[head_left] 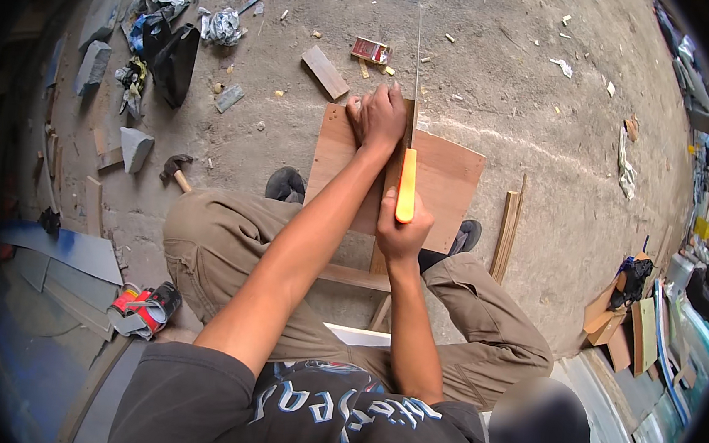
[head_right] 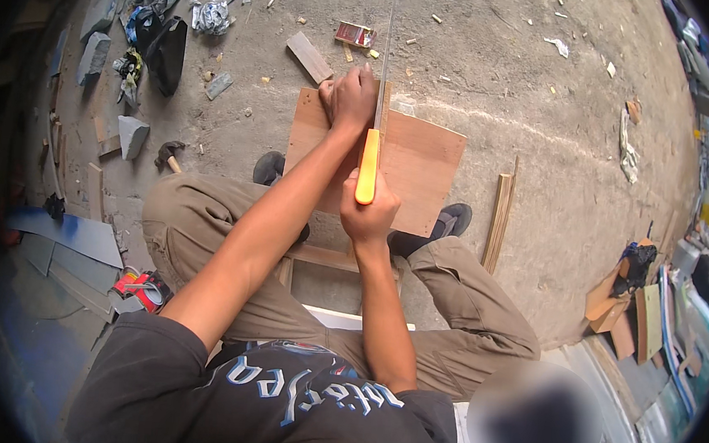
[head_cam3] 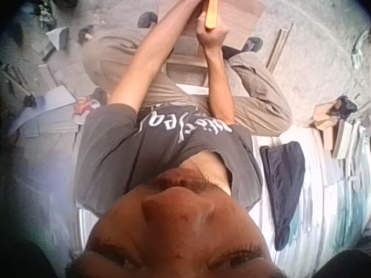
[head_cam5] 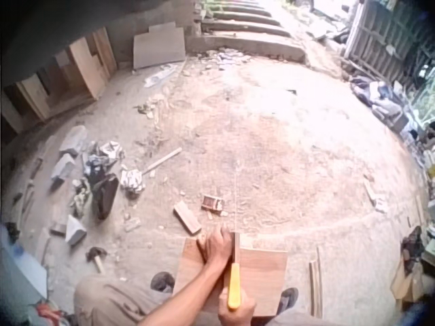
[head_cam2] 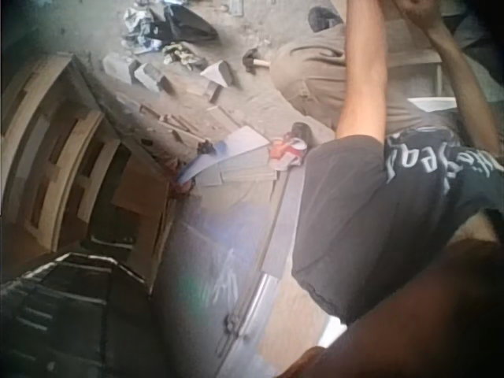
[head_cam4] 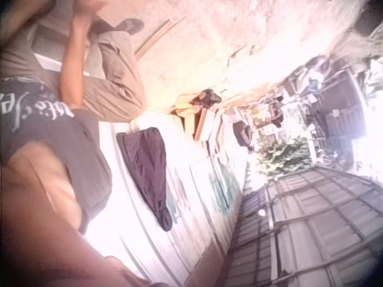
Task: The person sits on the ground and uses a hand saw to cut a thin wooden plank. They hold the wood steady with one hand and saw with the other, completing the cut and separating the piece.
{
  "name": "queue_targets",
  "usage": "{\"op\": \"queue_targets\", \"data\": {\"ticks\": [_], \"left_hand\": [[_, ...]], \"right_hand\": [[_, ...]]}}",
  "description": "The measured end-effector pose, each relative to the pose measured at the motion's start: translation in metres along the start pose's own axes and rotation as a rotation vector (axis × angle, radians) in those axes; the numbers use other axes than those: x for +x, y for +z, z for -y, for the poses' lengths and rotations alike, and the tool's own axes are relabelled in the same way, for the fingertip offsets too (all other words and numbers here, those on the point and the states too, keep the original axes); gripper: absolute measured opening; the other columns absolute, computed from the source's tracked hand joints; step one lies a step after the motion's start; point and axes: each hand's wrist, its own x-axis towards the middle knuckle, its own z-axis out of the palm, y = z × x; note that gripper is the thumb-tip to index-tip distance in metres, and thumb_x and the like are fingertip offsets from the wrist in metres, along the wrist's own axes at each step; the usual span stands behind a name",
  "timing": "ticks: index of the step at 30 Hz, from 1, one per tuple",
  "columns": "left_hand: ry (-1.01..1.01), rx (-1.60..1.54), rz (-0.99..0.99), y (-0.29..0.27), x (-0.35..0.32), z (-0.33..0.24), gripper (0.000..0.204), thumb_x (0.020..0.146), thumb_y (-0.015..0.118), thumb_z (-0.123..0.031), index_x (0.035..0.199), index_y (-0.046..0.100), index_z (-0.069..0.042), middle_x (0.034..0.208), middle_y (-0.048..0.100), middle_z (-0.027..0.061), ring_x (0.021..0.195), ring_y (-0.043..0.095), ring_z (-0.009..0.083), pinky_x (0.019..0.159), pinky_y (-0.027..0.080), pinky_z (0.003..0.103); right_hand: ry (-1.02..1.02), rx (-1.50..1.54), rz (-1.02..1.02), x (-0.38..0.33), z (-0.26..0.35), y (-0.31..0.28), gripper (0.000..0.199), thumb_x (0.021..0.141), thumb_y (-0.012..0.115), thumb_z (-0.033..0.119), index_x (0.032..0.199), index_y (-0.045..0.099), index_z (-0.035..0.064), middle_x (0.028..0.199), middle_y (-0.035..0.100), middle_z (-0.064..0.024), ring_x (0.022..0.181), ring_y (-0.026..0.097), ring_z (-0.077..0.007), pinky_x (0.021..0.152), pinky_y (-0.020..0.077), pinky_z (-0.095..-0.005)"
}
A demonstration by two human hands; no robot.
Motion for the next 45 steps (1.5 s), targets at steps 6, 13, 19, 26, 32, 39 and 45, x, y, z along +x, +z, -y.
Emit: {"op": "queue_targets", "data": {"ticks": [6, 13, 19, 26, 32, 39, 45], "left_hand": [[-0.163, 0.027, 0.184, -0.014, 0.02, -0.022, 0.065, 0.101, 0.028, -0.045, 0.091, 0.074, 0.0, 0.094, 0.068, 0.0303, 0.099, 0.065, 0.0477, 0.094, 0.041, 0.052], [-0.098, 0.049, 0.091, -0.013, 0.02, -0.02, 0.06, 0.097, 0.033, -0.037, 0.078, 0.072, 0.006, 0.084, 0.066, 0.0327, 0.085, 0.067, 0.0492, 0.081, 0.05, 0.053], [-0.06, 0.06, 0.127, -0.012, 0.02, -0.015, 0.066, 0.099, 0.029, -0.043, 0.085, 0.073, 0.004, 0.09, 0.066, 0.0334, 0.094, 0.065, 0.0501, 0.09, 0.047, 0.052], [-0.016, 0.099, 0.132, 0.001, 0.015, -0.004, 0.064, 0.101, 0.028, -0.038, 0.077, 0.073, 0.001, 0.084, 0.067, 0.0296, 0.087, 0.067, 0.0456, 0.09, 0.043, 0.049], [0.022, 0.071, 0.172, -0.001, 0.015, -0.004, 0.066, 0.102, 0.027, -0.039, 0.073, 0.072, 0.001, 0.081, 0.067, 0.029, 0.082, 0.068, 0.0456, 0.088, 0.043, 0.05], [-0.037, -0.059, 0.096, -0.007, 0.015, -0.015, 0.063, 0.1, 0.029, -0.041, 0.076, 0.071, -0.001, 0.084, 0.066, 0.0295, 0.085, 0.066, 0.0476, 0.086, 0.044, 0.053], [-0.071, -0.754, 0.097, -0.006, 0.005, 0.014, 0.046, 0.1, 0.05, -0.044, 0.102, 0.06, 0.001, 0.091, 0.066, 0.0217, 0.091, 0.065, 0.0299, 0.081, 0.048, 0.04]], "right_hand": [[0.032, 0.049, 0.034, 0.003, -0.006, -0.01, 0.007, 0.083, 0.064, 0.006, 0.084, 0.065, -0.0005, 0.065, 0.063, -0.014, 0.056, 0.066, -0.0268, 0.056, 0.0513, -0.0349], [-0.026, 0.082, 0.005, -0.005, -0.001, -0.005, 0.012, 0.086, 0.064, 0.007, 0.078, 0.06, -0.0009, 0.057, 0.055, -0.011, 0.047, 0.054, -0.0198, 0.048, 0.0436, -0.0332], [0.136, 0.026, 0.077, -0.071, 0.039, -0.065, 0.008, 0.084, 0.067, 0.005, 0.078, 0.063, 0.0006, 0.06, 0.06, -0.0134, 0.05, 0.063, -0.0232, 0.051, 0.0492, -0.0331], [0.124, -0.038, 0.071, 0.014, 0.025, -0.022, 0.015, 0.087, 0.065, 0.009, 0.077, 0.06, -0.0013, 0.057, 0.055, -0.014, 0.049, 0.056, -0.0231, 0.05, 0.0453, -0.0354], [0.08, -0.007, 0.087, -0.002, 0.029, -0.027, 0.008, 0.086, 0.064, 0.005, 0.082, 0.063, -0.0024, 0.058, 0.056, -0.0129, 0.049, 0.058, -0.0202, 0.051, 0.046, -0.0338], [-0.072, -0.017, -0.009, -0.021, -0.004, -0.011, 0.012, 0.087, 0.063, 0.006, 0.077, 0.06, -0.0009, 0.058, 0.055, -0.0125, 0.047, 0.056, -0.0214, 0.05, 0.0448, -0.0345], [-0.107, 0.106, -0.02, -0.019, 0.003, -0.022, 0.016, 0.089, 0.061, 0.008, 0.076, 0.058, -0.0007, 0.058, 0.052, -0.0101, 0.046, 0.052, -0.0194, 0.048, 0.0424, -0.0354]]}}
